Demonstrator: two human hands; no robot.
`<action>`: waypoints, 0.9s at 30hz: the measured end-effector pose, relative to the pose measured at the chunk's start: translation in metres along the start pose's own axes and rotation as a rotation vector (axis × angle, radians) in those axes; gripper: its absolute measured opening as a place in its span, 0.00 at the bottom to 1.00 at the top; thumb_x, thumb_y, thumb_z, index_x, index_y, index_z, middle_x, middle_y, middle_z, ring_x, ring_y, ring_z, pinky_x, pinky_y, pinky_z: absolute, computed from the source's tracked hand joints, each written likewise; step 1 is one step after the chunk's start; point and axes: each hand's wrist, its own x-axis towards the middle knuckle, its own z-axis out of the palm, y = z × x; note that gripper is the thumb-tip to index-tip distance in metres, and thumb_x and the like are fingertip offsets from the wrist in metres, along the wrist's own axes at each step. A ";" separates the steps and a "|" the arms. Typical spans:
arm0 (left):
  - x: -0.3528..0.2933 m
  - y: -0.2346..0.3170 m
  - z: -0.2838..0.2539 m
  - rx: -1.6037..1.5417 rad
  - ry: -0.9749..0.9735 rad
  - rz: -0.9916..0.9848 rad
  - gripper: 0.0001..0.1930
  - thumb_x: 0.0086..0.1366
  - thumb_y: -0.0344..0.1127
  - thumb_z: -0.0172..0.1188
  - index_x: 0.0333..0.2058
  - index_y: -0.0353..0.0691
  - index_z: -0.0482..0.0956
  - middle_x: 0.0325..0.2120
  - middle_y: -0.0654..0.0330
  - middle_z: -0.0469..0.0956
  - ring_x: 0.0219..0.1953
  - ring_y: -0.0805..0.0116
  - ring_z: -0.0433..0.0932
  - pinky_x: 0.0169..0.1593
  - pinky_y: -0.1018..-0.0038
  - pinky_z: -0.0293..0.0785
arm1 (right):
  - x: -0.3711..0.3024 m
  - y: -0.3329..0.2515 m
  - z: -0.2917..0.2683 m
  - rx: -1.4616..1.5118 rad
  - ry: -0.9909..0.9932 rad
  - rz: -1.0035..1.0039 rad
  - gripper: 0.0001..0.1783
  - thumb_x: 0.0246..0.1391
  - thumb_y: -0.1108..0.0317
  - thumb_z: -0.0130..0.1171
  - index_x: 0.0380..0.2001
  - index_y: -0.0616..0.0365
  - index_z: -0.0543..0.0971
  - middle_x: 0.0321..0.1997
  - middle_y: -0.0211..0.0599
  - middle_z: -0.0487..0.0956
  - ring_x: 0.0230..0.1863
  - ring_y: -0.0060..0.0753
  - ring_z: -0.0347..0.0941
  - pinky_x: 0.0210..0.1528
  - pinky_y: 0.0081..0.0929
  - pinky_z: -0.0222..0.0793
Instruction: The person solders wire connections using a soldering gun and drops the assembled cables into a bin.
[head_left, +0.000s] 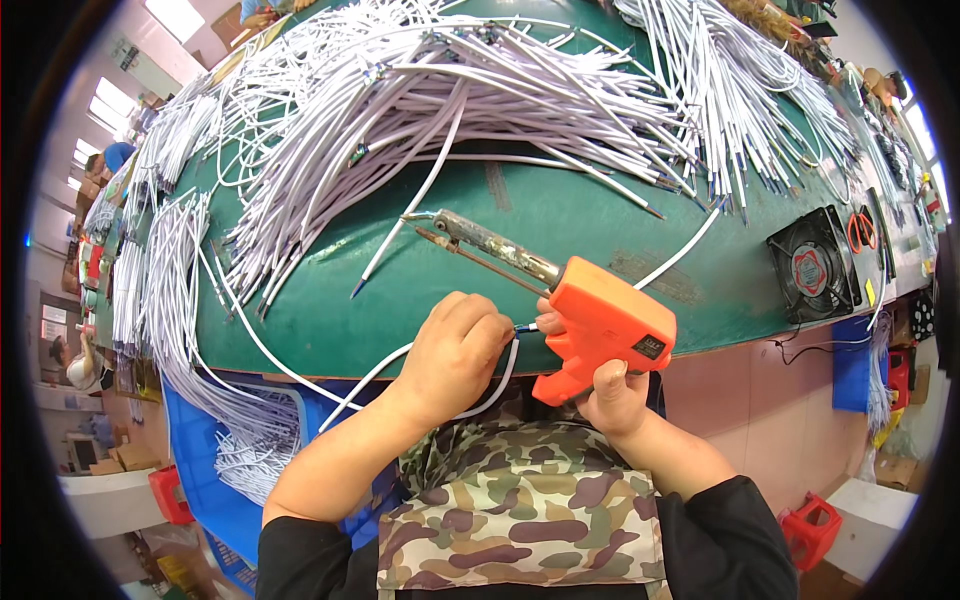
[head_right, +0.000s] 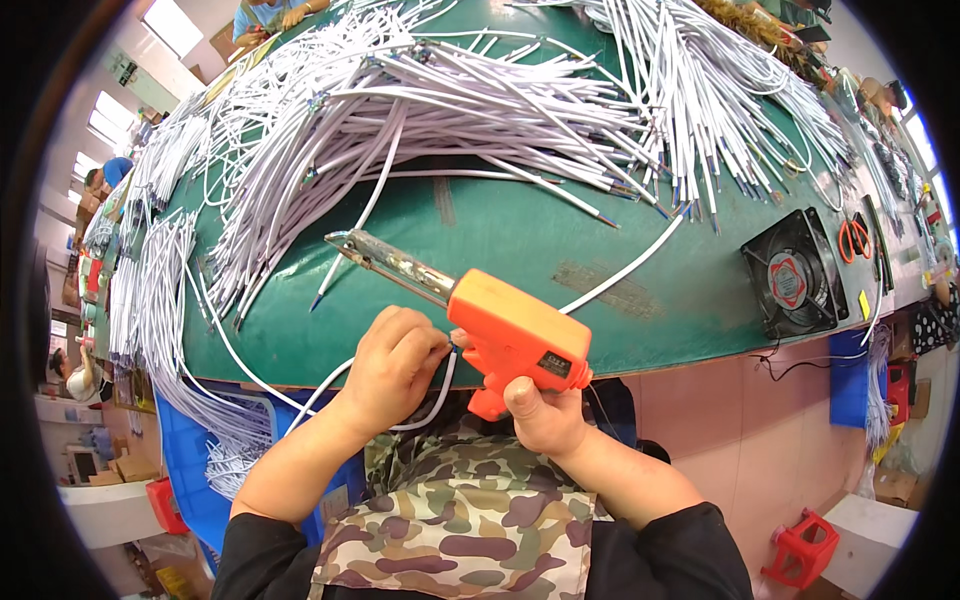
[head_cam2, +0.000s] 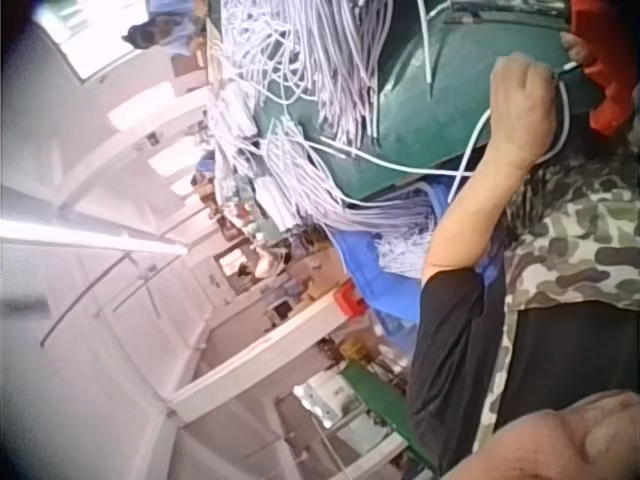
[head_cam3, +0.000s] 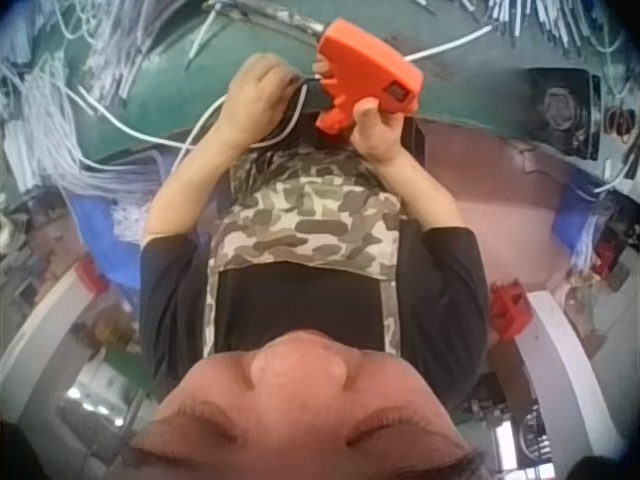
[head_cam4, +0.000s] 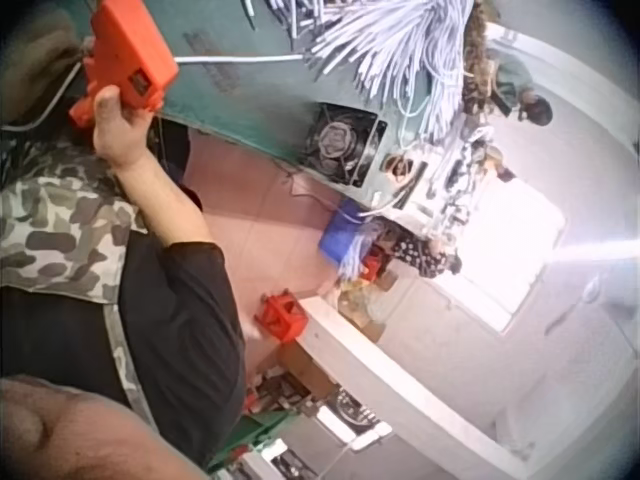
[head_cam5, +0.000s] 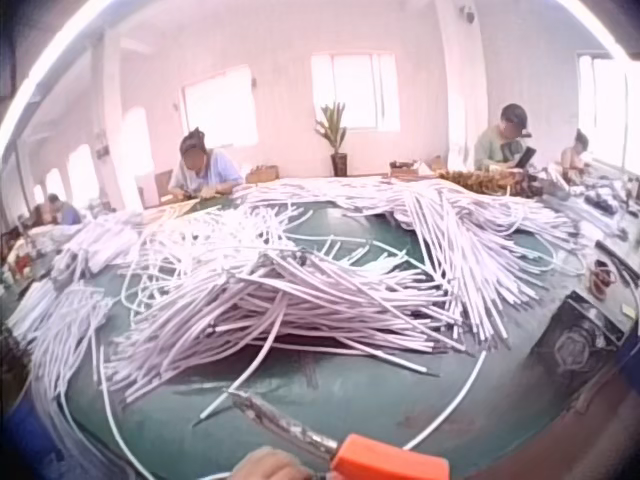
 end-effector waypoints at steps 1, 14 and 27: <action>0.000 -0.001 0.000 -0.001 0.006 -0.011 0.09 0.50 0.21 0.63 0.29 0.38 0.74 0.27 0.57 0.72 0.30 0.54 0.71 0.34 0.63 0.68 | 0.000 -0.001 0.000 -0.008 -0.008 0.007 0.45 0.57 0.36 0.54 0.60 0.67 0.64 0.54 0.49 0.75 0.59 0.43 0.70 0.62 0.44 0.65; 0.005 -0.007 -0.001 -0.061 -0.063 0.030 0.11 0.46 0.19 0.64 0.30 0.37 0.76 0.27 0.56 0.74 0.31 0.54 0.72 0.34 0.64 0.69 | -0.073 -0.031 -0.039 -0.254 0.114 0.051 0.36 0.58 0.44 0.59 0.54 0.68 0.72 0.45 0.42 0.78 0.42 0.34 0.76 0.44 0.31 0.72; 0.007 -0.006 -0.001 -0.056 -0.048 0.051 0.13 0.43 0.17 0.64 0.29 0.36 0.76 0.27 0.56 0.75 0.31 0.55 0.73 0.34 0.65 0.70 | -0.108 -0.024 -0.051 -0.496 0.047 -0.012 0.40 0.54 0.48 0.65 0.58 0.70 0.67 0.37 0.34 0.75 0.26 0.17 0.69 0.28 0.15 0.66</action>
